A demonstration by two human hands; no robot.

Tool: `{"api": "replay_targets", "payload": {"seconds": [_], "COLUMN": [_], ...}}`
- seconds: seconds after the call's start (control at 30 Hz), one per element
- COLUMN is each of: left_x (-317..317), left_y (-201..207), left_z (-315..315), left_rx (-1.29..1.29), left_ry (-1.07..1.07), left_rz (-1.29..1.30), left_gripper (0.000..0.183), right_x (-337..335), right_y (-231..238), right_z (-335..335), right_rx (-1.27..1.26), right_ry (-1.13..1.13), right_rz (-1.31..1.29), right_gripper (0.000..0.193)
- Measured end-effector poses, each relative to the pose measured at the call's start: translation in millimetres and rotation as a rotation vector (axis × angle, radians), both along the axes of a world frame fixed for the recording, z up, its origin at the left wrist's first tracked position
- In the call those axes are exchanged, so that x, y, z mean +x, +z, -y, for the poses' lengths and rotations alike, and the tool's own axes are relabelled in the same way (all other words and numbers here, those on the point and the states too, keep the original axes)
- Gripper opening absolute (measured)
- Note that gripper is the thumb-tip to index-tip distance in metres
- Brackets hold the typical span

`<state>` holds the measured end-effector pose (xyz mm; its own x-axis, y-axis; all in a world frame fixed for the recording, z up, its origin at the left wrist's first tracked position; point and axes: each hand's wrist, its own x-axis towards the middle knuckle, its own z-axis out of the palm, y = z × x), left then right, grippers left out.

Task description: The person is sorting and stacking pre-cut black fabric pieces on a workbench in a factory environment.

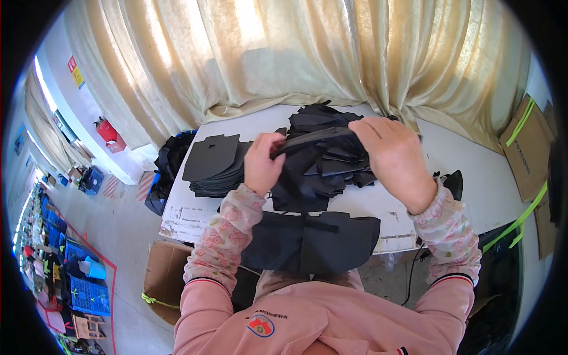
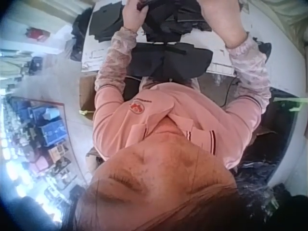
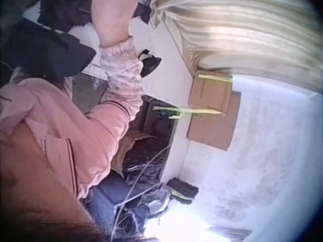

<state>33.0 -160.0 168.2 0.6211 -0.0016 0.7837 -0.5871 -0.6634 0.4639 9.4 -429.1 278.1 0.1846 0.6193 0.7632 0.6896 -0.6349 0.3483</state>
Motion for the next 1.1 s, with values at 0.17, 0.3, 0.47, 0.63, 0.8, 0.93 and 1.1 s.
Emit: {"api": "replay_targets", "payload": {"seconds": [0.17, 0.3, 0.47, 0.63, 0.8, 0.93, 1.1], "left_x": [-11.9, -33.4, -69.4, -121.5, -136.1, -102.5, -79.9], "left_y": [-20.9, -39.9, -65.5, -43.7, -36.0, -75.3, -148.1], "left_z": [-51.9, -91.1, -157.8, -201.9, -219.7, -230.7, -244.5], "left_rx": [0.023, 0.08, 0.027, 0.205, 0.094, 0.454, 0.613], "left_ry": [0.059, 0.096, -0.024, -0.088, -0.082, -0.082, -0.047], "left_rz": [-0.102, -0.181, -0.491, -0.88, -1.336, -1.44, -1.32], "left_gripper": [0.038, 0.034, 0.028, 0.02, 0.021, 0.031, 0.034], "right_x": [-26.7, -45.1, -61.8, -73.0, -57.5, -24.4, -3.3], "right_y": [6.1, 0.1, -15.6, -40.4, -105.7, -193.3, -265.9], "right_z": [23.2, 38.3, 55.9, 69.0, 72.9, 72.6, 60.9], "right_rx": [0.021, 0.04, 0.043, -0.048, -0.027, -0.028, -0.042], "right_ry": [-0.041, 0.002, 0.114, 0.364, 0.322, 0.091, -0.113], "right_rz": [-0.171, -0.42, -0.803, -1.558, -1.61, -1.585, -1.28], "right_gripper": [0.024, 0.019, 0.01, 0.009, 0.01, 0.012, 0.022]}}
